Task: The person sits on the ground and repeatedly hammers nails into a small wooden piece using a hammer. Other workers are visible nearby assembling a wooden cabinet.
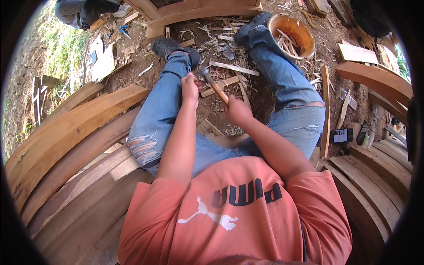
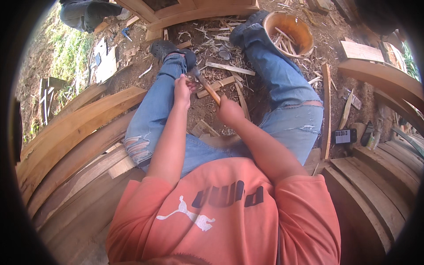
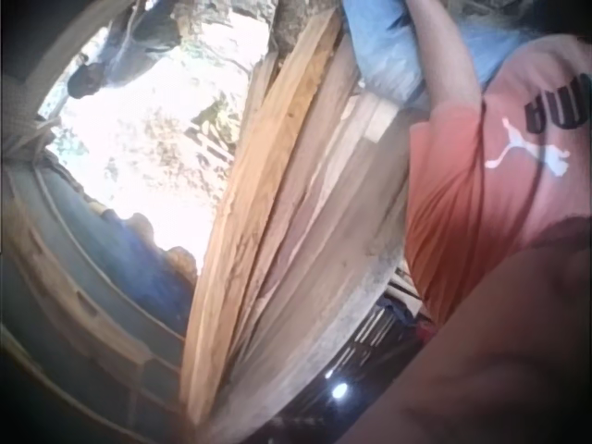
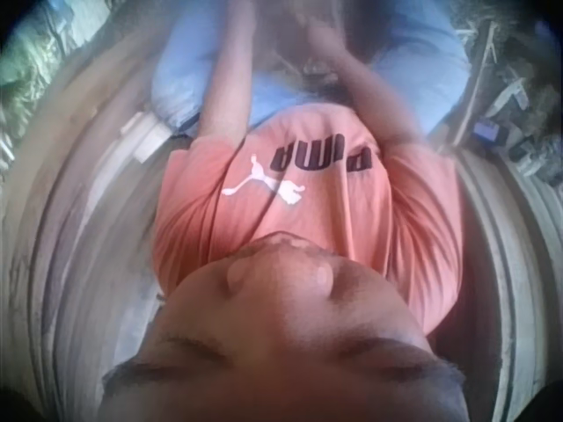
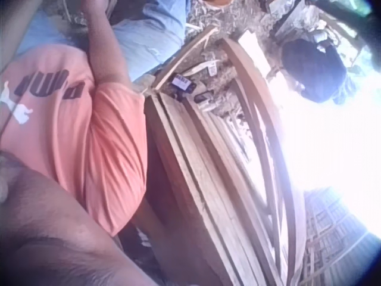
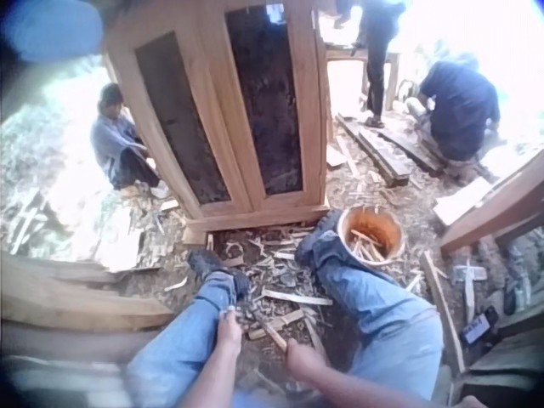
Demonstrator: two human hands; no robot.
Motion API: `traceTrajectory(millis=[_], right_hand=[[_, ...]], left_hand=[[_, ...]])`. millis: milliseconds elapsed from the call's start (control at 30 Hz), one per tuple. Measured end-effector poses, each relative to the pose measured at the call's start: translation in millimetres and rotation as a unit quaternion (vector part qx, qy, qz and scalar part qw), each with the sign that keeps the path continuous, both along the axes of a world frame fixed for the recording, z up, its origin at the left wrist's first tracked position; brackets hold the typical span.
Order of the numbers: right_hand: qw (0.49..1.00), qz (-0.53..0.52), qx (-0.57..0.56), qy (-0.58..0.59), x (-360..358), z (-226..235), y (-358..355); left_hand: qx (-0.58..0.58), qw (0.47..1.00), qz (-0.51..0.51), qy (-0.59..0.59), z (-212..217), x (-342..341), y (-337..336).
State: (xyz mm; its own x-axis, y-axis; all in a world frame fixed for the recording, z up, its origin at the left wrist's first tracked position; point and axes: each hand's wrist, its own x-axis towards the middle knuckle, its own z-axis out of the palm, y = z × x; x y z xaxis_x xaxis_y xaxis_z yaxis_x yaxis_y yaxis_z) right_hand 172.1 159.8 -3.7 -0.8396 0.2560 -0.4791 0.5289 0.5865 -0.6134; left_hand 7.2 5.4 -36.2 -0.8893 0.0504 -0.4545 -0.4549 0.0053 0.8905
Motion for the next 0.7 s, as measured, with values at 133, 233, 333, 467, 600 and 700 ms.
traceTrajectory(millis=[133, 233, 333, 467, 600, 700], right_hand=[[0.999, -0.007, 0.004, -0.052, -1.3, -37.4, 9.5], [0.999, -0.040, 0.003, 0.007, -6.3, -21.0, 14.6], [0.996, -0.063, -0.029, 0.057, -14.7, 1.5, 18.6], [0.995, -0.068, -0.044, 0.062, -13.1, 13.4, 23.6], [0.993, -0.071, -0.067, 0.073, -4.1, 10.1, 25.2], [0.996, -0.051, -0.054, 0.043, -3.3, 6.5, 26.8]], left_hand=[[-0.023, 0.999, 0.019, -0.028, 3.2, -1.3, -1.2], [-0.022, 1.000, 0.005, -0.003, 1.4, 0.1, 1.0], [-0.057, 0.998, -0.028, 0.027, 5.8, -0.2, 2.3], [-0.097, 0.993, -0.064, 0.032, 15.2, 0.1, 4.5], [-0.103, 0.993, -0.053, 0.016, 19.1, -1.6, 4.6], [-0.121, 0.991, -0.061, 0.009, 21.2, -1.2, 6.8]])
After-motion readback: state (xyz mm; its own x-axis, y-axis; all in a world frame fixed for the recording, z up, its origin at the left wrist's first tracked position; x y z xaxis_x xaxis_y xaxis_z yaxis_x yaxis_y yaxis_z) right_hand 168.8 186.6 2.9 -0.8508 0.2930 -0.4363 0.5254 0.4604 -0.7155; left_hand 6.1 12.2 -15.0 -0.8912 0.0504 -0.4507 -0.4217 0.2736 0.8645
